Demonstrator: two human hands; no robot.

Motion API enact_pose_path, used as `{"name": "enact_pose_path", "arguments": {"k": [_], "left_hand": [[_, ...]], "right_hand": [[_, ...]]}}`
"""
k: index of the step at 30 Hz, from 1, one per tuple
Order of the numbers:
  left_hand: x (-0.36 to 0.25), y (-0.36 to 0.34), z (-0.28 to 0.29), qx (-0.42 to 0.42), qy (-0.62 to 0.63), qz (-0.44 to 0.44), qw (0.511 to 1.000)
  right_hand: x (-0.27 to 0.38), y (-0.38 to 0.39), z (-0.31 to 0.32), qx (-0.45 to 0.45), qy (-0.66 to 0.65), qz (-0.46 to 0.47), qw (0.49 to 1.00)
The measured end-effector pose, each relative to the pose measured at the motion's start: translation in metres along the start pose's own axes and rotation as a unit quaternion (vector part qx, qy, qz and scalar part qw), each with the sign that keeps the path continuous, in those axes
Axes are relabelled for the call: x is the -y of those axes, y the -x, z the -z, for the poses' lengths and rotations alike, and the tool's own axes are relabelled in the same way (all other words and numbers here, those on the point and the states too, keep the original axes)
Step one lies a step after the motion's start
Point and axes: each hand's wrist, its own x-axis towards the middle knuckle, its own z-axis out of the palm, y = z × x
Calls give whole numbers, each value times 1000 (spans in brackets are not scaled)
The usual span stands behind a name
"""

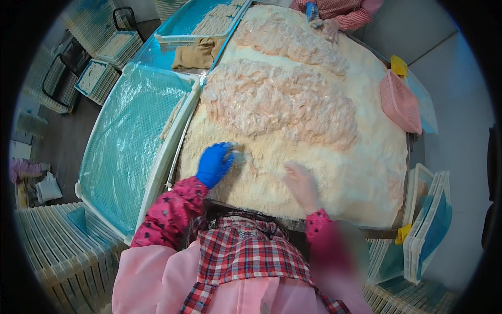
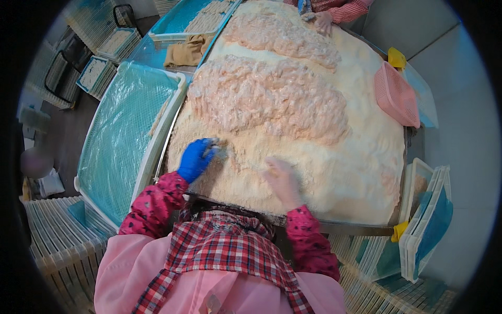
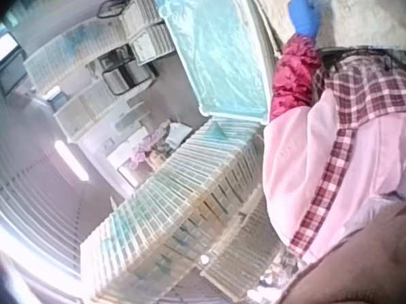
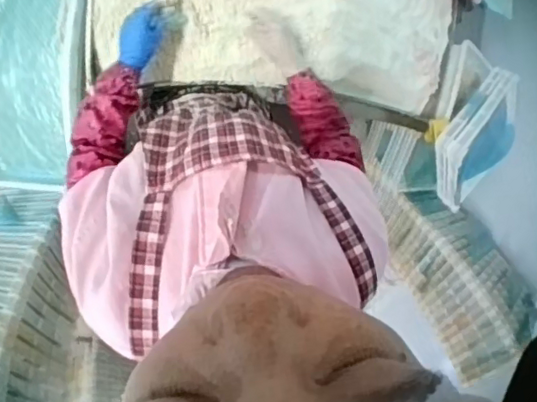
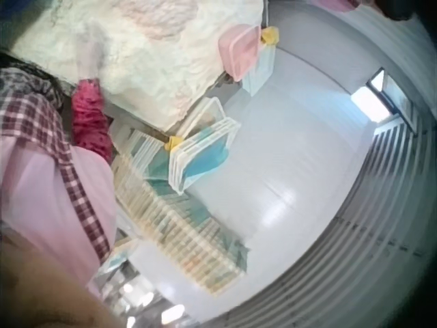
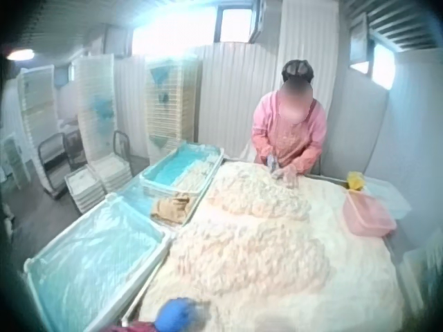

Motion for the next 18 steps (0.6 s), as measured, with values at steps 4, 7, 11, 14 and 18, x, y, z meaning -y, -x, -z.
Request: {"name": "enact_pose_path", "arguments": {"k": [4,7,11,14,18], "left_hand": [[-23,-8,-52,-67,-137,-101,983],[-19,-8,-66,-64,246,57,966],[-22,-8,-63,-31,694,174,698],[-14,-9,-75,114,906,2,407],[-30,-11,-87,126,939,-99,306]], "right_hand": [[8,5,-33,-5,79,31,996],[3,3,-19,-35,-175,-147,973],[16,-8,-12,-28,-438,-277,855],[65,-15,-24,-50,-332,-145,931],[91,-5,-74,-76,73,176,979]]}}
